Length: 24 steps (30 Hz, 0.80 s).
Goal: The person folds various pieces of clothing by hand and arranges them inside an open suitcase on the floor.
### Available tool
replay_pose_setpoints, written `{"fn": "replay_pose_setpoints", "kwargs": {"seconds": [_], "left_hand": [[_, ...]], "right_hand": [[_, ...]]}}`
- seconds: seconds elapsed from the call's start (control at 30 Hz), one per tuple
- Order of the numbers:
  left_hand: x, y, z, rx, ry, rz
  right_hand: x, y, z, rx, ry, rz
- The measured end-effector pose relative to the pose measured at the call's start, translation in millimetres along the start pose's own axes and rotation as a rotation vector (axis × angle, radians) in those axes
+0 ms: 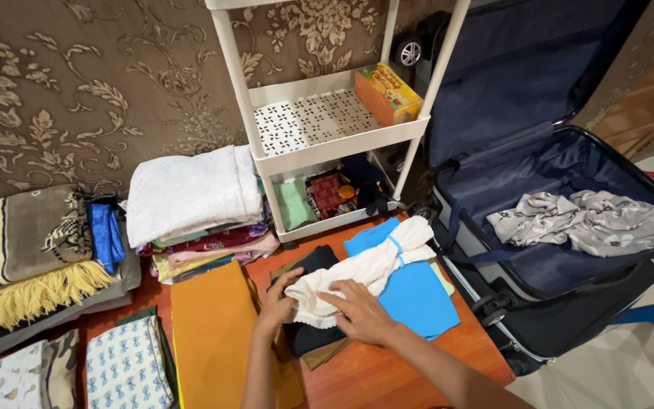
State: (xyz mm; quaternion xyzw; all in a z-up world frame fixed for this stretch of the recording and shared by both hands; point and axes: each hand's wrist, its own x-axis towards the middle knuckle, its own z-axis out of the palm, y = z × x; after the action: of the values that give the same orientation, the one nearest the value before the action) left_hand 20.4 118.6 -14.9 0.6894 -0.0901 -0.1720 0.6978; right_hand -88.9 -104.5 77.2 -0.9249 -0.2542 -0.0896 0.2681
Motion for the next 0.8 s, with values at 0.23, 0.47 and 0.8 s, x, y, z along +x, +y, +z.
{"fn": "replay_pose_setpoints", "kwargs": {"seconds": [0.23, 0.47, 0.8], "left_hand": [[-14.3, 62.5, 19.0, -0.003, -0.089, -0.124], [-9.1, 70.8, 31.0, 0.161, -0.164, 0.218], [8.3, 48.1, 82.3, 0.202, -0.028, 0.255]], "right_hand": [[7.4, -19.1, 18.0, 0.015, 0.041, 0.222], [-7.0, 37.6, 51.6, 0.757, 0.443, 0.666], [-39.7, 72.9, 51.0, 0.976, 0.44, 0.786]]}}
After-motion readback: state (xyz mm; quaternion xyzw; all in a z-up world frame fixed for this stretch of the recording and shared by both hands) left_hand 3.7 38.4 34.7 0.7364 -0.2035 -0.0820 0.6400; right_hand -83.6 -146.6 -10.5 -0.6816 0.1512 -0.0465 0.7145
